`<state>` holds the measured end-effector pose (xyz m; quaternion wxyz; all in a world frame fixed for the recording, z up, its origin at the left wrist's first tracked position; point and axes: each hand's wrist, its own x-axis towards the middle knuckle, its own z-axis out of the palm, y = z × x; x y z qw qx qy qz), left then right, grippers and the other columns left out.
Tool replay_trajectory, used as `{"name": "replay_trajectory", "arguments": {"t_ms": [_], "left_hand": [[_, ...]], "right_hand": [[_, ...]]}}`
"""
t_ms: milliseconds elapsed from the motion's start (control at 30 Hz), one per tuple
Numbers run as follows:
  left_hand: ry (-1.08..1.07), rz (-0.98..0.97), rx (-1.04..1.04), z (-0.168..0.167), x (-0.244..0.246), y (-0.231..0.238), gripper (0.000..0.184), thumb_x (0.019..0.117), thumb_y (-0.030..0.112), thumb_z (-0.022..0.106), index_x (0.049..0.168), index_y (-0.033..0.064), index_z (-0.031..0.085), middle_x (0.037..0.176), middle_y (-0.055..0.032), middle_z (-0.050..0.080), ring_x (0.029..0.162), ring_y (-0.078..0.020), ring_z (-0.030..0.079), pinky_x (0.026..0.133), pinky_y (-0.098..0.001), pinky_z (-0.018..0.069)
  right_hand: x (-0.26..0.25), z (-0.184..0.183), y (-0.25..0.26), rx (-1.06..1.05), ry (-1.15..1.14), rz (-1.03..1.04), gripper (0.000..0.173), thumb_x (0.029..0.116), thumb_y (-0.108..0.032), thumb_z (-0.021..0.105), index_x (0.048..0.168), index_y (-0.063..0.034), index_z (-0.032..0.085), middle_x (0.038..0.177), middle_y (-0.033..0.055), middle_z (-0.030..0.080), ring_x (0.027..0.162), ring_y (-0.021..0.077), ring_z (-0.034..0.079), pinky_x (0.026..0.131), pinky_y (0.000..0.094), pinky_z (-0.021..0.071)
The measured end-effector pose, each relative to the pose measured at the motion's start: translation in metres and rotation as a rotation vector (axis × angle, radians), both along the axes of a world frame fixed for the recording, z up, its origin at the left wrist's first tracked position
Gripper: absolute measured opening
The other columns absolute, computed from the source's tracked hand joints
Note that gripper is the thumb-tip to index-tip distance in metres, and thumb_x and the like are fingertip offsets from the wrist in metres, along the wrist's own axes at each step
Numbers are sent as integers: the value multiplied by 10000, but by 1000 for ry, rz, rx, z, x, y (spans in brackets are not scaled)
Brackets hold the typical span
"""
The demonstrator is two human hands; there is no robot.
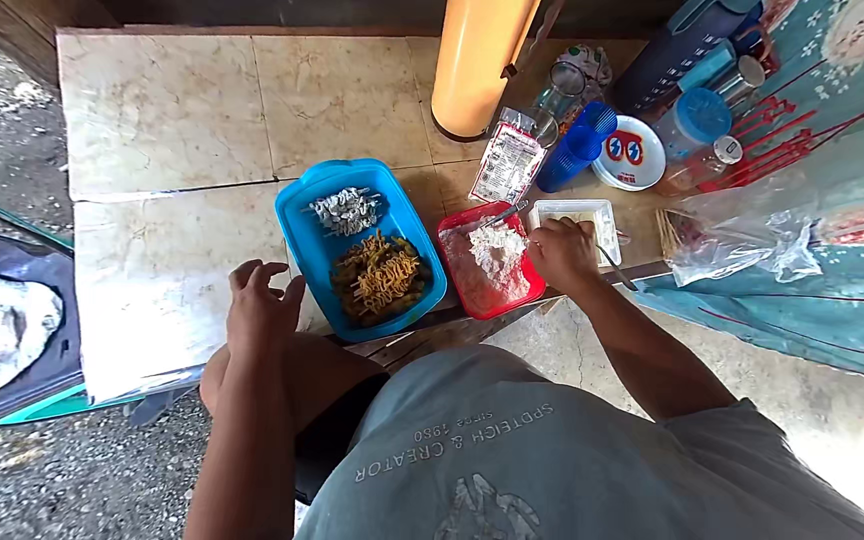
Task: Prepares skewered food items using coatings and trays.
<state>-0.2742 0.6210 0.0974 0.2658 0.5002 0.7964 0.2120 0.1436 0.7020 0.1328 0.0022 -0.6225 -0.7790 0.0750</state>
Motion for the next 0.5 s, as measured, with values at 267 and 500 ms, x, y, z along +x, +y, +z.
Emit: {"name": "replay_trajectory", "arguments": {"t_ms": [267,500], "left_hand": [[-1,2,-4,-1,0,-1,342,1040,286,620,1294,57,629,1557,-226,396,1050,-377,672,875,-585,544],[20,-54,-8,-1,-1,-1,365,1045,300,603,1309,48,618,1543,-250,412,1091,-431,657,895,-629,533]], "right_hand": [[25,23,-6,-177,475,-143,201,1018,-132,613,917,6,717,953,141,685,892,263,643,826,523,496],[14,-15,-29,-369,-144,42,210,1004,-153,596,1002,-33,768,1114,182,726,1167,403,626,1007,678,386]]}}
